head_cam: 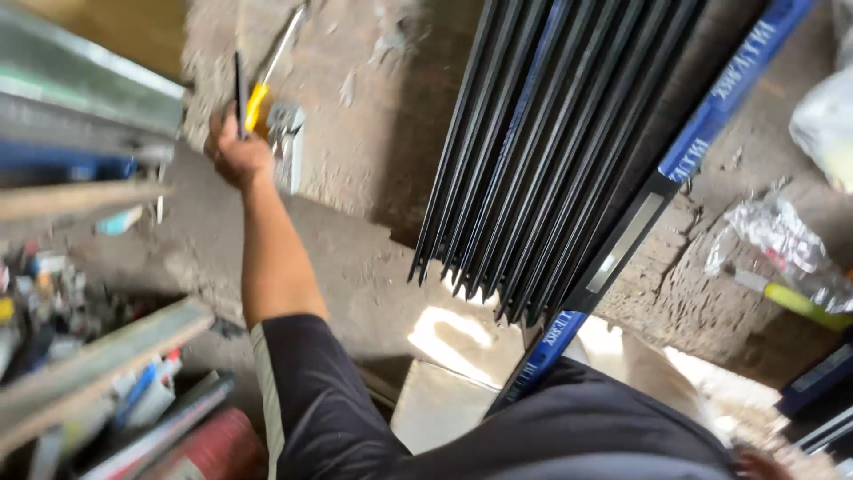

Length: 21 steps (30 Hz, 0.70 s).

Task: The person uses a power drill on a metal frame, then uses a utility knife to cut a plastic strip. They insert a small metal piece into the frame and use a screwdriver to tighten a screw. Finally, they place a small plastic component into the frame.

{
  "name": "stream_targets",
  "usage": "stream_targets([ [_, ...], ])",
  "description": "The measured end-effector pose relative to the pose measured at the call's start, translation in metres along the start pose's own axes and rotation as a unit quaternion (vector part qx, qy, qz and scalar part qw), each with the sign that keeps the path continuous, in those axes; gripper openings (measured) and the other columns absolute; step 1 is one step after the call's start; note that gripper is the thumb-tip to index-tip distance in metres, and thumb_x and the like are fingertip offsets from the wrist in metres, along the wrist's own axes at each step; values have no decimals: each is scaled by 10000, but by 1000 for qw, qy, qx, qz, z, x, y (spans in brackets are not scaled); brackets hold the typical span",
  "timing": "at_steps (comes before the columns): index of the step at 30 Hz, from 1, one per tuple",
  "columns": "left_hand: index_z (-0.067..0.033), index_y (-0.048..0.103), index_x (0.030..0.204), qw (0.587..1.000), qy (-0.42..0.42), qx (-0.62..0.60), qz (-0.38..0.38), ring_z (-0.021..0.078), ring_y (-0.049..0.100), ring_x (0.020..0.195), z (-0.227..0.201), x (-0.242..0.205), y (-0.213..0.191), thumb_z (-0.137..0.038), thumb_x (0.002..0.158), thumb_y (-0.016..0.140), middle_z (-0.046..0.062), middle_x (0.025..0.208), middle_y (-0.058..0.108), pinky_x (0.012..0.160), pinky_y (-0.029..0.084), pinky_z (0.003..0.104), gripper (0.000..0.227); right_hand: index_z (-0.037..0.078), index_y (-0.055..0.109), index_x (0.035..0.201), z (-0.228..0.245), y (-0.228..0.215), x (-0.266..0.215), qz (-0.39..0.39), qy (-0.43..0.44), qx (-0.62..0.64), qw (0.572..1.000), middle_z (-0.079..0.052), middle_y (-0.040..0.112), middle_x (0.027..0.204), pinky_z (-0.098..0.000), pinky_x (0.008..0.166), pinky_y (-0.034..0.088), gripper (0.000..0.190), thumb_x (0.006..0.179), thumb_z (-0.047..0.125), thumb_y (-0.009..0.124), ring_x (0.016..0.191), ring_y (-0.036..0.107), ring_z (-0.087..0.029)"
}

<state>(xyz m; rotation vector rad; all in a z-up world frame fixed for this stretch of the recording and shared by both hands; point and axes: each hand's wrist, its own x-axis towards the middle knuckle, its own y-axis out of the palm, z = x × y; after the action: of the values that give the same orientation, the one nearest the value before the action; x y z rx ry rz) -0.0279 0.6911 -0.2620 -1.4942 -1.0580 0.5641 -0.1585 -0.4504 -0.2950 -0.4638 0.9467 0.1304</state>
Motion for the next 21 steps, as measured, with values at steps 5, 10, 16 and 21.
stream_targets([
  [5, -26, 758, 501, 779, -385, -469, -158, 168, 584, 510, -46, 13, 26, -216, 652, 755, 63, 527, 630, 492, 472, 360, 243, 54, 558, 774, 46, 70, -106, -122, -176, -211, 954, -105, 561, 717, -365, 764, 407, 348, 1119, 93, 527, 723, 506, -215],
  [10, -278, 840, 892, 990, -139, 5, -25, 292, 736, 738, -16, 15, 22, -190, 721, 781, 23, 790, 799, 707, 573, 450, 201, 166, 800, 1138, 190, 132, -131, -196, -22, -336, 921, -69, 762, 932, -382, 820, 508, 168, 1111, 251, 657, 840, 683, -240],
  [16, -161, 806, 899, 986, -124, -106, -40, 292, 793, 869, -9, -6, 2, -148, 848, 728, 95, 925, 821, 746, 645, 401, 94, 48, 751, 1161, 280, 177, -140, -122, -290, -318, 894, -84, 776, 1009, -381, 795, 579, 203, 968, 27, 691, 858, 739, -249],
  [21, -37, 756, 1071, 935, 15, -355, -7, 253, 776, 961, -119, -167, -107, -9, 931, 574, 141, 1012, 807, 879, 611, 383, 231, 80, 778, 1163, 320, 220, -130, -70, -212, -190, 956, -72, 785, 1100, -340, 912, 543, 208, 977, 130, 701, 976, 735, -213],
])
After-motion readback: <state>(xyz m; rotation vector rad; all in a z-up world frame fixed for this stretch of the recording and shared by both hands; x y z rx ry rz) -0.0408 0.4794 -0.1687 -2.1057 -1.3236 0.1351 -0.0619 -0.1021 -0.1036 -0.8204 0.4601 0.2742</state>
